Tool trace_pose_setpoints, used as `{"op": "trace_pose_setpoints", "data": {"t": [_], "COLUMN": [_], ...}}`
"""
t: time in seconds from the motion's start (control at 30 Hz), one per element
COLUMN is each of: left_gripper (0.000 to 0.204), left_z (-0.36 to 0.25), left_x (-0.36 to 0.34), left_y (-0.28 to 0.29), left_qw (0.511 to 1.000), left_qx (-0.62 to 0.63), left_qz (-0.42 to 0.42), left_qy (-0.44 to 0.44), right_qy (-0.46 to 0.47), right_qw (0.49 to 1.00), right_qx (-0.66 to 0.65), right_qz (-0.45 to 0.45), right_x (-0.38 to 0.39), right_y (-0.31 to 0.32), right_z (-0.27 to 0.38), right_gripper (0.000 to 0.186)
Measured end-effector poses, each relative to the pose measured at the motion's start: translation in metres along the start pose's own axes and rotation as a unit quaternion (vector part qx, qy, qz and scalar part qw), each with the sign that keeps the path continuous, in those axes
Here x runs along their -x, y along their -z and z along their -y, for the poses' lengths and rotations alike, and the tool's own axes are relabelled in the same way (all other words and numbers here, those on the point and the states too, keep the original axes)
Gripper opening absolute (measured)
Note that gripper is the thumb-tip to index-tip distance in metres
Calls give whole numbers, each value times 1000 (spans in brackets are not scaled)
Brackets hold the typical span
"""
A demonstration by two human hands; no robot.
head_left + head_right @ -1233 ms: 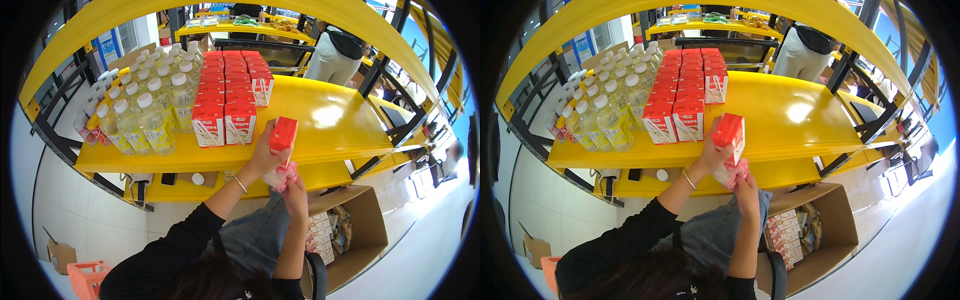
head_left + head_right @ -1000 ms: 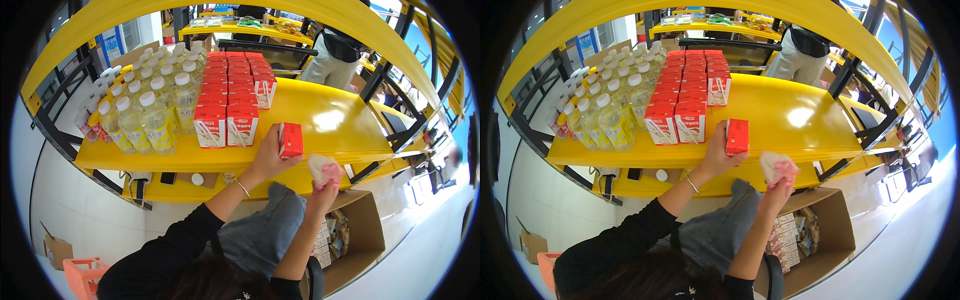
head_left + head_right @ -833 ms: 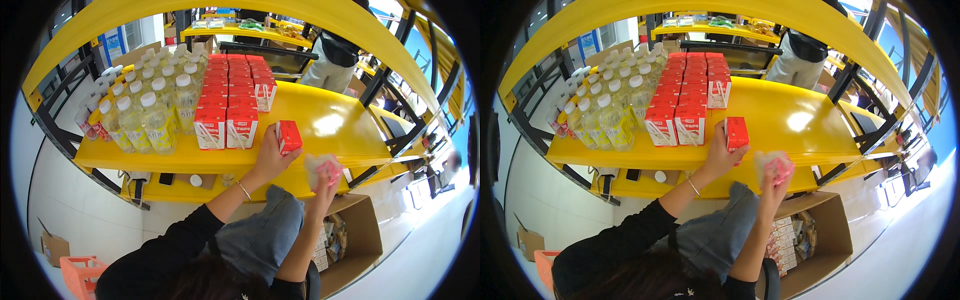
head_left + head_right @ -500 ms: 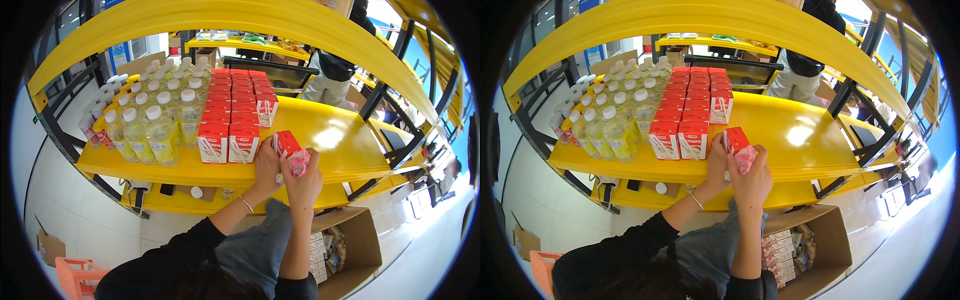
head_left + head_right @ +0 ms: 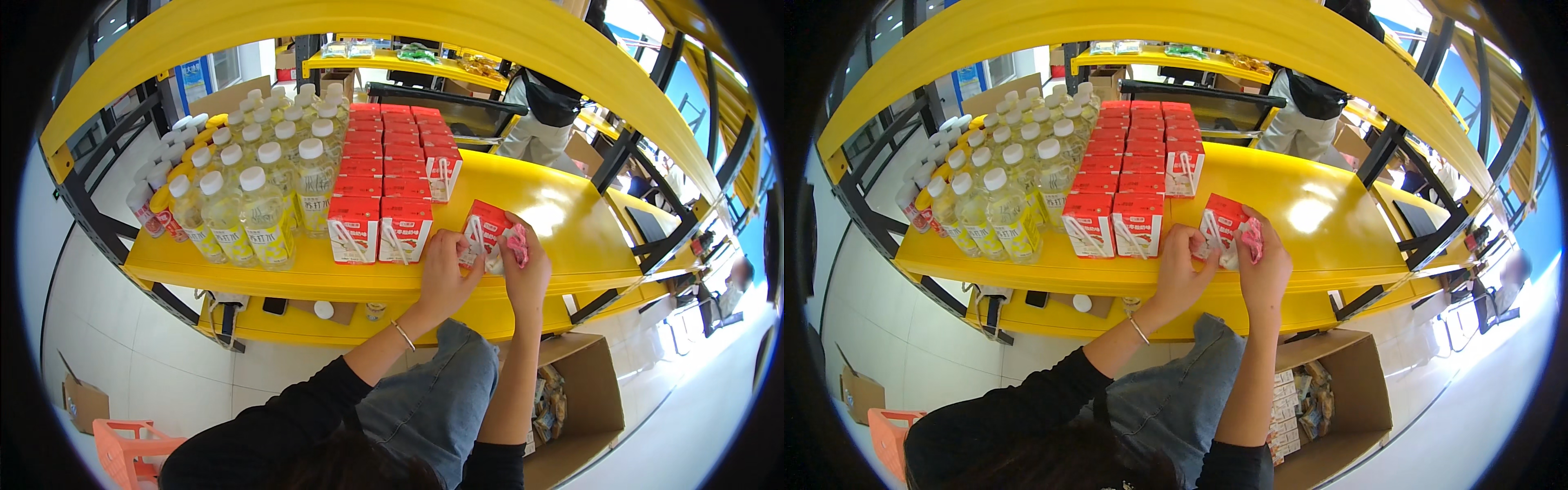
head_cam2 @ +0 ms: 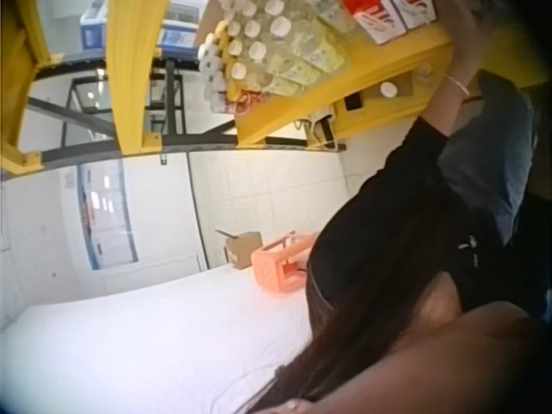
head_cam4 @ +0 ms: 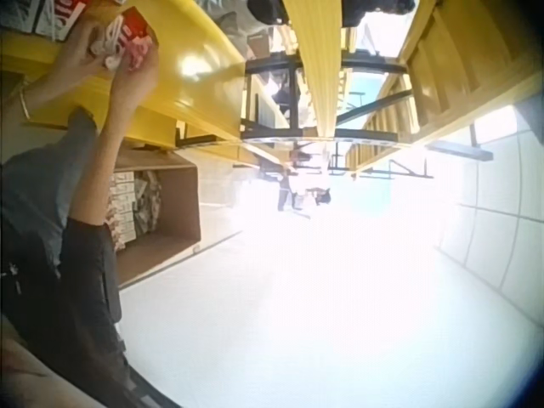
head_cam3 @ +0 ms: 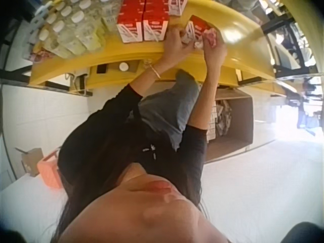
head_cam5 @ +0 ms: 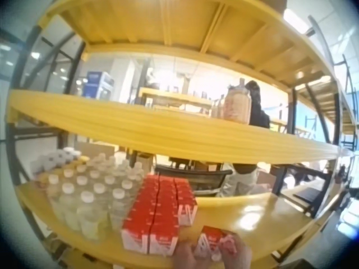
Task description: The person wipes the surfaces of small red and white boxes with a pink cloth. They pick up each box from a cardboard container, wipe it on a yellow shelf, and place it back into the container. The person repeats this process for multiple boxes throughout the clip.
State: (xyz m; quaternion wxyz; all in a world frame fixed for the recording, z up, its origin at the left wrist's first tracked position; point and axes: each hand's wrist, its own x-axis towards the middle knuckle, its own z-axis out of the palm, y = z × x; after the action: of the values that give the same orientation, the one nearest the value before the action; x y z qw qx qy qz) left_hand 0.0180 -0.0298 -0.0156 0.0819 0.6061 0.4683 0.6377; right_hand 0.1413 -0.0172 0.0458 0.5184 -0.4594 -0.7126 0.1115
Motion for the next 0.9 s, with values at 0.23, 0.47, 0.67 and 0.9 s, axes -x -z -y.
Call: {"op": "trace_pose_setpoints", "data": {"t": [0.23, 0.47, 0.67, 0.9], "left_gripper": [18, 30, 35, 37], "left_z": [10, 13, 36, 22], "left_x": [2, -3, -17, -36], "left_y": [-2, -4, -14, -12], "left_qw": [995, 983, 930, 875], "left_qx": [80, 132, 303, 371], "left_qz": [61, 81, 39, -9], "left_qy": [19, 99, 206, 312], "right_qy": [1, 23, 29, 13], "right_qw": [999, 999, 999, 999], "right_qx": [-26, -43, -29, -39], "right_qz": [39, 13, 35, 26], "right_x": [-9, -25, -46, -55], "right_y": [-11, -37, -57, -78], "right_z": [-5, -14, -17, -15], "right_gripper": [32, 32, 32, 33]}}
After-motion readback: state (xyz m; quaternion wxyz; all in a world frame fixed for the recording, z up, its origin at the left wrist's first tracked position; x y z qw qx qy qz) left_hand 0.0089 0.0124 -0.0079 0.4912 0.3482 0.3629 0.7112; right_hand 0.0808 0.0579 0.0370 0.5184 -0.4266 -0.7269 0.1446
